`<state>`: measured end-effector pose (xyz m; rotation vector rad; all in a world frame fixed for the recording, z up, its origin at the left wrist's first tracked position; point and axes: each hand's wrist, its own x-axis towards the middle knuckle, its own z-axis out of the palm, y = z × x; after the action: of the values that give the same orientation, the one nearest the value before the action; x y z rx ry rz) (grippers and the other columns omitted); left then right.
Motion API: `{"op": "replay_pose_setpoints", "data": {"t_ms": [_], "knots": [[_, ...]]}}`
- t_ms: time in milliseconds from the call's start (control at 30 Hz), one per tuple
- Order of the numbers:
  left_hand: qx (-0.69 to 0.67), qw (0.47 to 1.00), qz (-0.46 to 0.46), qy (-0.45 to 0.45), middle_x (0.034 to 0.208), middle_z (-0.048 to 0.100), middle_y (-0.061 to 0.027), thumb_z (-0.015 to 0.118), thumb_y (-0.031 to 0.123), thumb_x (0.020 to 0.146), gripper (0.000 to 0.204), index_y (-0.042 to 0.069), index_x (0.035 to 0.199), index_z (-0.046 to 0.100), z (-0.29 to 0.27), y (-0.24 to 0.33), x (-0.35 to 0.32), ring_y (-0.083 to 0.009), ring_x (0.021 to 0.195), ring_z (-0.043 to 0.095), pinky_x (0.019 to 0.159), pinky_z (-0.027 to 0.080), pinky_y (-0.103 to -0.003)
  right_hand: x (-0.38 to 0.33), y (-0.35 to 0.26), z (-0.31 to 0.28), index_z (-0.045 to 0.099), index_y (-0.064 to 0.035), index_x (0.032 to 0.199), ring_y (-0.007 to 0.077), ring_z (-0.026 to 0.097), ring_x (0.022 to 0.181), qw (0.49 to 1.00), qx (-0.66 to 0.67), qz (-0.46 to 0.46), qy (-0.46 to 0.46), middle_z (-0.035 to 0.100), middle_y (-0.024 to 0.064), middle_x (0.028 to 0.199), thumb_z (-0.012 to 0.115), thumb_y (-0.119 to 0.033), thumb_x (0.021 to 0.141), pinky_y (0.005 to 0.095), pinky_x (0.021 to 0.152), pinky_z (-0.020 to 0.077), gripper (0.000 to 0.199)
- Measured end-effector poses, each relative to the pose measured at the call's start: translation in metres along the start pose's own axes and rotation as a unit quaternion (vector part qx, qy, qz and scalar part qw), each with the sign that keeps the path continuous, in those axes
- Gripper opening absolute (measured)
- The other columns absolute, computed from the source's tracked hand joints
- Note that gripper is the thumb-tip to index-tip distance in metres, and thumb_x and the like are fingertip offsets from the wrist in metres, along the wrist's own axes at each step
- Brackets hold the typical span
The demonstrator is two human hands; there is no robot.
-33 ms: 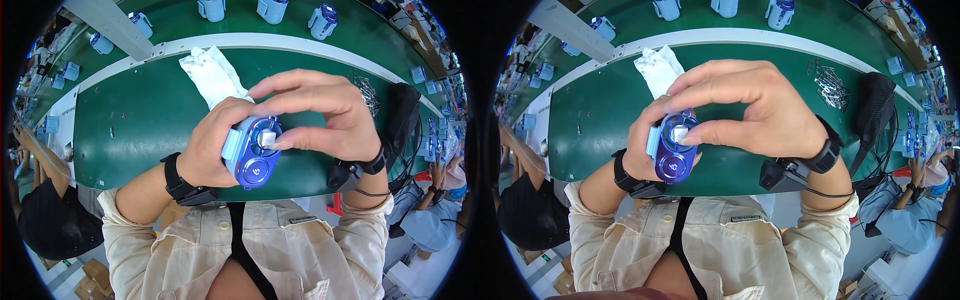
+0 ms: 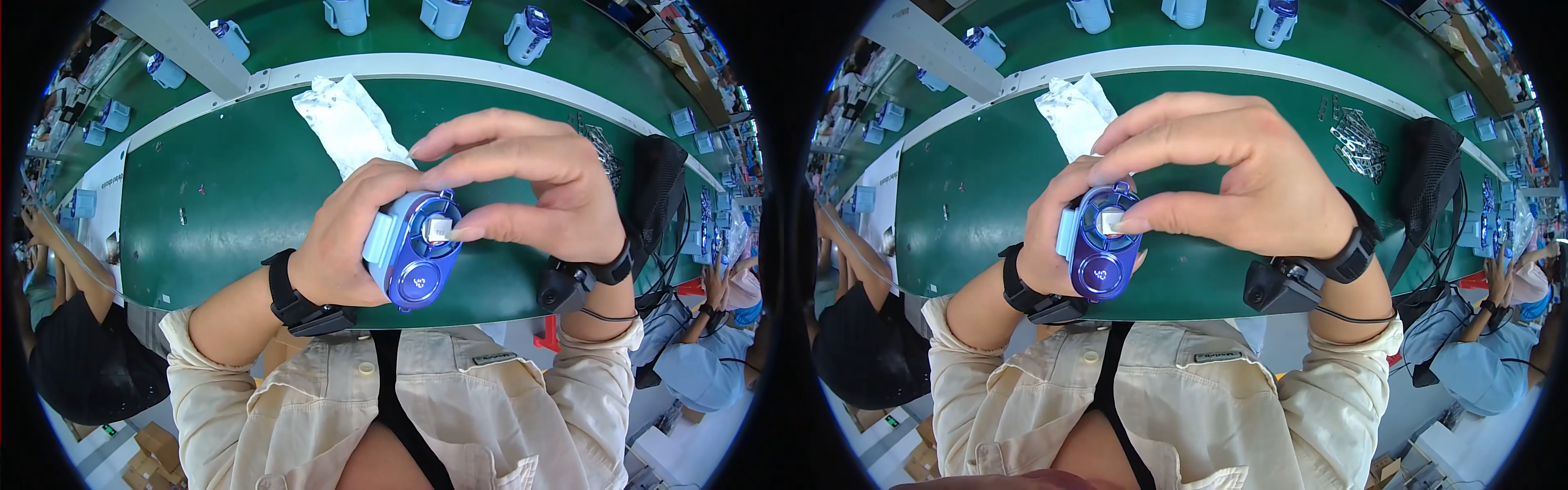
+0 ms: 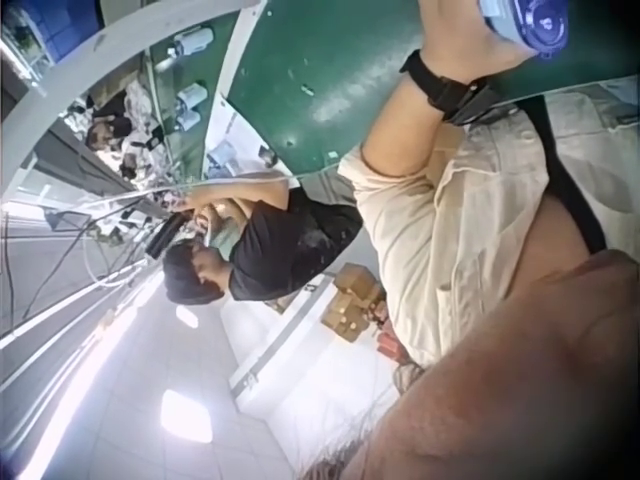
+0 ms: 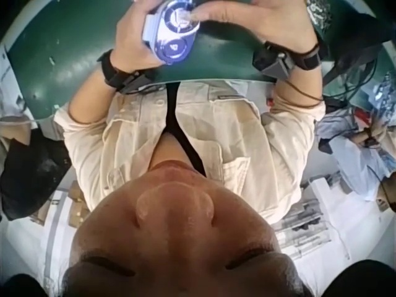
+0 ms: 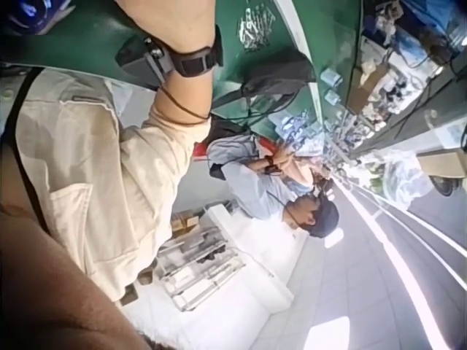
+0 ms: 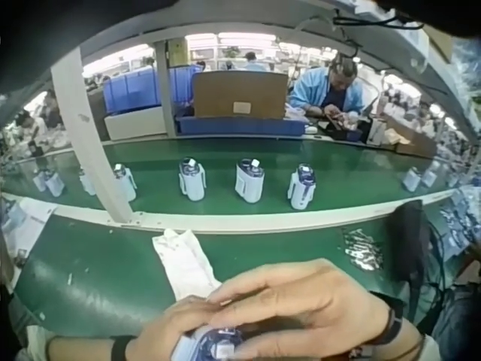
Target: The person picks up a blue handheld fan, wipes it with a cloth, and presses a small white component into the center. After repeating this process for several fans, the person places them on the conveyor belt.
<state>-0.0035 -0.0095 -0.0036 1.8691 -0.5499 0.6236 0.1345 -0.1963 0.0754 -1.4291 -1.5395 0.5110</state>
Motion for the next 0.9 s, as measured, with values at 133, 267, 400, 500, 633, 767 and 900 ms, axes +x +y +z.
{"op": "replay_pose_setpoints", "data": {"t_ms": [133,267,400,500,633,767,900], "knots": [[-0.029,0.999,-0.023,-0.019,0.108,0.062,-0.0142,0.084,0.013,0.065,0.067,0.003,0.122,0.051,0.0,0.002,0.0,-0.0307,0.092,0.062,0.081,0.05,-0.037,-0.002,0.003,0.005,0.064,0.0002,0.119,0.0263,0.056,0.119,0.997,0.066,0.037,0.014,0.056,0.0181,0.13,0.08,-0.002,0.073,0.0371,0.095,0.049,0.048],[-0.006,0.999,-0.032,-0.04,0.108,0.062,-0.0132,0.084,0.014,0.065,0.067,0.003,0.122,0.051,-0.002,0.006,0.001,-0.0319,0.093,0.062,0.081,0.05,-0.038,0.0,-0.001,0.019,0.063,-0.0009,0.119,0.0258,0.055,0.12,0.954,0.256,0.155,0.034,0.055,0.0175,0.131,0.078,-0.001,0.075,0.0372,0.097,0.048,0.046],[0.045,0.998,-0.029,-0.029,0.106,0.063,-0.0135,0.083,0.011,0.066,0.064,0.003,0.121,0.051,-0.002,0.007,0.0,-0.0326,0.092,0.063,0.08,0.05,-0.039,0.001,0.013,0.032,0.062,-0.0016,0.117,0.0258,0.053,0.123,0.925,0.344,0.158,0.047,0.054,0.0178,0.133,0.074,0.0,0.079,0.0382,0.1,0.0448,0.04],[0.09,0.996,0.012,0.024,0.107,0.063,-0.0146,0.081,0.01,0.066,0.063,0.002,0.12,0.05,0.005,0.006,0.006,-0.0334,0.093,0.063,0.08,0.05,-0.04,0.002,0.025,0.038,0.062,-0.0019,0.116,0.0259,0.052,0.124,0.928,0.35,0.115,0.05,0.053,0.018,0.134,0.071,0.0,0.082,0.039,0.103,0.0424,0.035],[0.122,0.991,0.029,0.052,0.109,0.062,-0.017,0.08,0.007,0.067,0.062,0.001,0.121,0.049,0.004,0.005,0.004,-0.0346,0.094,0.062,0.08,0.051,-0.04,0.005,0.025,0.044,0.063,-0.002,0.115,0.026,0.051,0.125,0.931,0.352,0.082,0.058,0.052,0.0182,0.136,0.067,-0.003,0.086,0.0397,0.105,0.0402,0.029],[0.128,0.99,0.035,0.055,0.111,0.061,-0.0188,0.079,0.006,0.067,0.063,0.0,0.121,0.048,0.002,0.003,0.003,-0.0355,0.094,0.062,0.08,0.051,-0.04,0.004,0.019,0.048,0.063,-0.0023,0.114,0.0257,0.051,0.124,0.91,0.395,0.097,0.077,0.05,0.0192,0.137,0.064,-0.007,0.09,0.039,0.104,0.0412,0.025],[0.105,0.991,0.031,0.07,0.11,0.061,-0.0188,0.079,0.006,0.067,0.064,0.0,0.122,0.047,0.004,0.002,0.001,-0.035,0.093,0.062,0.08,0.051,-0.04,0.003,0.017,0.052,0.061,-0.0023,0.115,0.0254,0.052,0.123,0.882,0.449,0.112,0.088,0.048,0.0207,0.139,0.062,-0.009,0.092,0.038,0.103,0.0423,0.024]]}}
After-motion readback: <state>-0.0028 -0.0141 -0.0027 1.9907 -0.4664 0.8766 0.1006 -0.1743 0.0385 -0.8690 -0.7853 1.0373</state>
